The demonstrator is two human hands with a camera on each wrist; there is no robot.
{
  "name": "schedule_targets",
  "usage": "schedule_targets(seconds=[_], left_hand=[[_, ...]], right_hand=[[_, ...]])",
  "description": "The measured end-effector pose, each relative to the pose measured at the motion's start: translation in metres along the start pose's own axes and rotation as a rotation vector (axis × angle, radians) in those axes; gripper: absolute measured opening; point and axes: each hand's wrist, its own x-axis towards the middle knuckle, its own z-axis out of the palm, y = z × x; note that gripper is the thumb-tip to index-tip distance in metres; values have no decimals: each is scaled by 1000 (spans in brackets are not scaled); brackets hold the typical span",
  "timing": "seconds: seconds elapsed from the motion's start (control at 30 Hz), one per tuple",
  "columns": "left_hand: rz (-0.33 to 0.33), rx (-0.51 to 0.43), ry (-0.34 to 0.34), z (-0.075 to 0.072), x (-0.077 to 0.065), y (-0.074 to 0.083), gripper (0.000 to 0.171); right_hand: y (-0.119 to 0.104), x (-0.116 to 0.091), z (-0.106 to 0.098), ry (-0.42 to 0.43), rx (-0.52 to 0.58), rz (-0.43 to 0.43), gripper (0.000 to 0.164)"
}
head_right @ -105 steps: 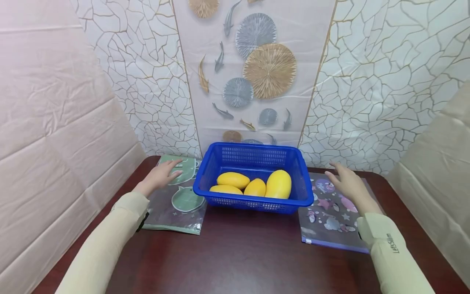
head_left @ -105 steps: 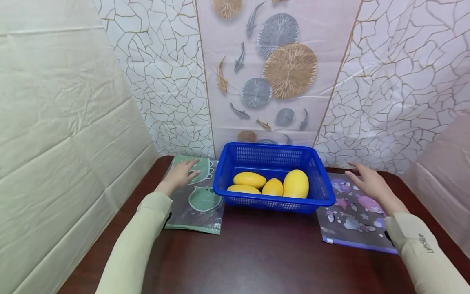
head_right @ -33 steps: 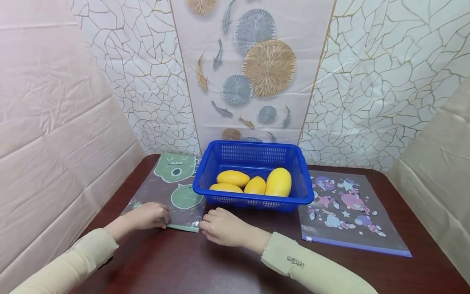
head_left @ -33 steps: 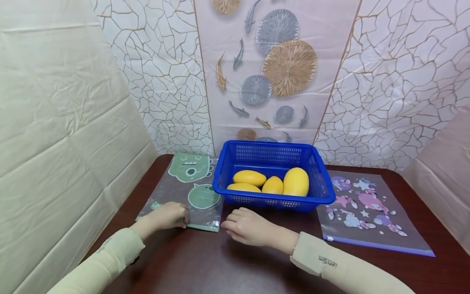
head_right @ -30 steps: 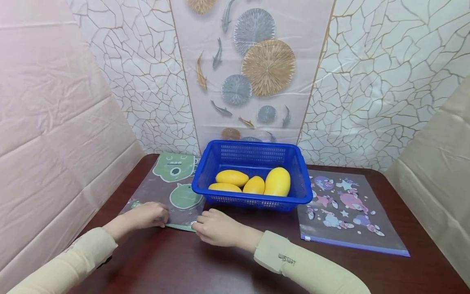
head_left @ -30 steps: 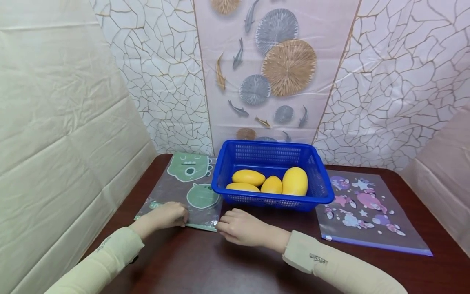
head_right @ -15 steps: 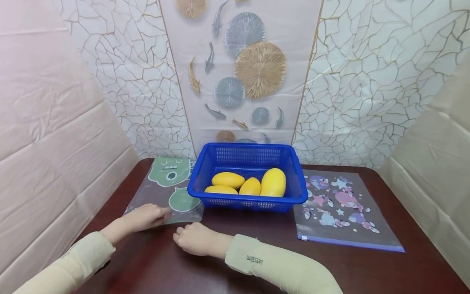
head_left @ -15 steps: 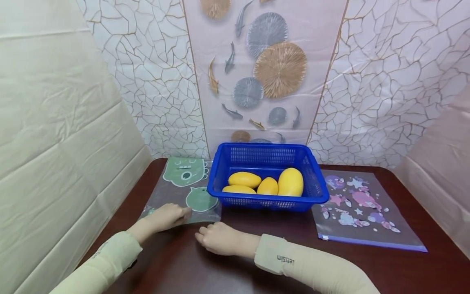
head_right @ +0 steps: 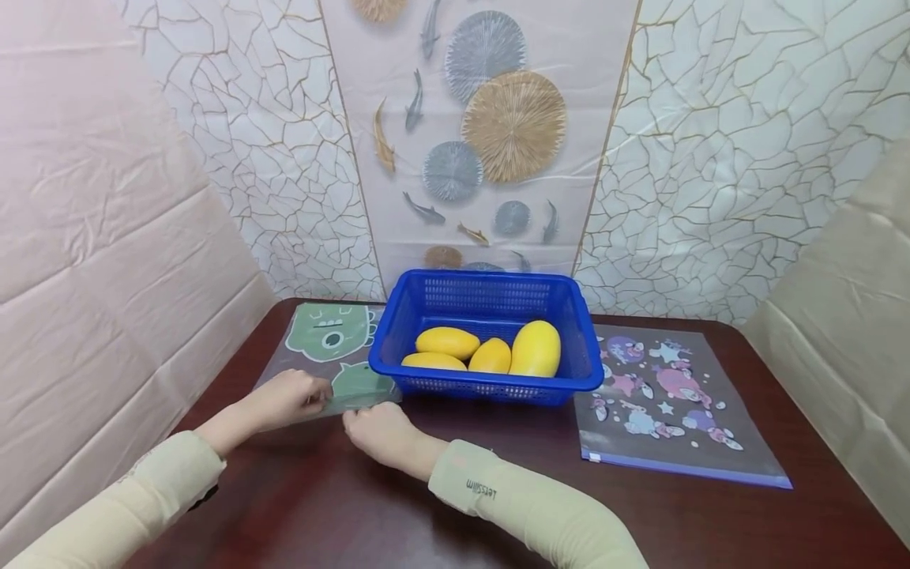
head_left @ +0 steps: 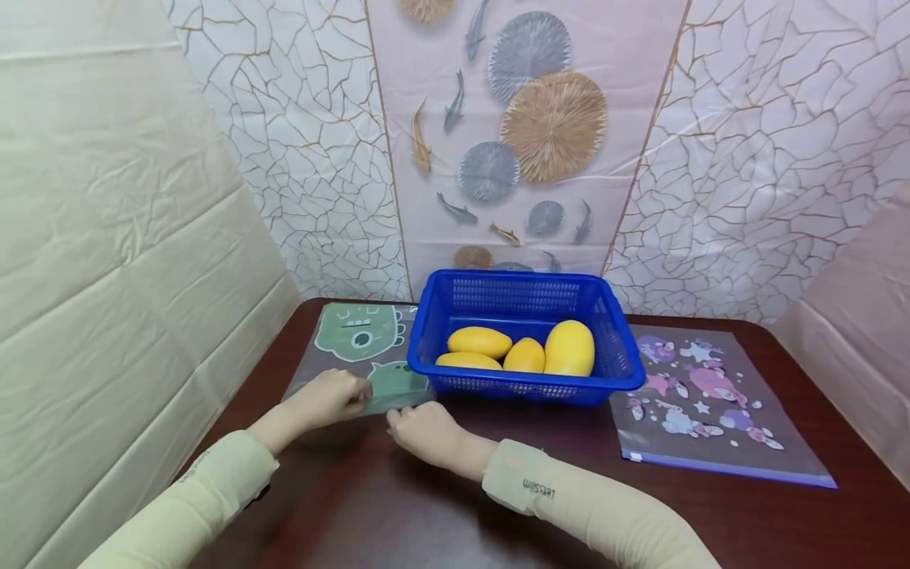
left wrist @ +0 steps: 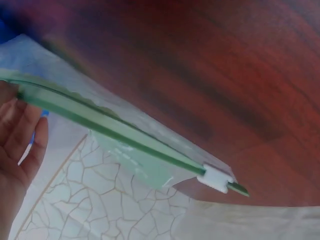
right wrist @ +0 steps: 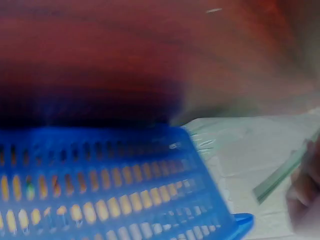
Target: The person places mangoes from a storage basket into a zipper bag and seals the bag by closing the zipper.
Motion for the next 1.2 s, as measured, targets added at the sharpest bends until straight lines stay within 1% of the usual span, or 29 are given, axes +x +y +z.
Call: schedule_targets(seconds=[0.03, 0.07, 0.1, 0.13, 0.17, 0.2, 0.23, 0.27, 0.3, 0.37, 0.43, 0.5, 0.6, 0.67, 0.73, 0.83, 0.93, 1.07, 1.2], left_hand=[[-11, 18, 24, -2, 1, 1, 13], [-24, 38, 48, -3, 1, 2, 14], [-37, 59, 70, -5, 1, 3, 14], [-49, 79, 88, -6, 1, 4, 14], [-60, 91, 99, -6, 1, 5, 15], [-70, 101, 106, -7, 1, 7, 16], [-77, 107, 112, -7, 1, 9, 17], [-83, 109, 116, -8, 2, 11, 18], [-85, 115, 121, -8, 2, 13, 19], [-81, 114, 133, -8, 2, 18, 21], [-61, 119, 144, -9, 3, 22, 24], [-22, 150, 159, -9, 3, 26, 26], [48, 212, 184, -11, 4, 28, 29], [101, 278, 223, -14, 5, 27, 26], [151, 352, 286, -19, 6, 24, 23], [214, 474, 387, -29, 7, 17, 20], [265, 564, 468, -41, 9, 13, 20], [321, 606, 536, -57, 12, 14, 19], [350, 622, 563, -63, 11, 18, 17]], right_hand=[[-1, 2, -3, -69, 191, 99, 25], [-3, 4, -5, -137, 429, 214, 31], [-4, 6, -8, -195, 698, 340, 37], [-5, 8, -10, -235, 960, 476, 40], [-7, 10, -12, -254, 1190, 608, 44], [-9, 13, -13, -261, 1377, 726, 48], [-9, 15, -14, -264, 1514, 816, 51], [-11, 17, -14, -259, 1615, 885, 53], [-12, 19, -14, -252, 1679, 930, 55], [-15, 23, -14, -235, 1734, 981, 54], [-18, 26, -13, -221, 1753, 1008, 50], [-19, 29, -12, -196, 1760, 1045, 42], [-21, 30, -10, -176, 1766, 1129, 33], [-22, 29, -8, -200, 1761, 1193, 31], [-24, 27, -5, -249, 1755, 1234, 29], [-28, 23, -2, -327, 1760, 1258, 24], [-29, 22, -2, -360, 1804, 1269, 24], [-28, 23, -5, -371, 1889, 1291, 25], [-29, 27, -6, -408, 1964, 1303, 26]])
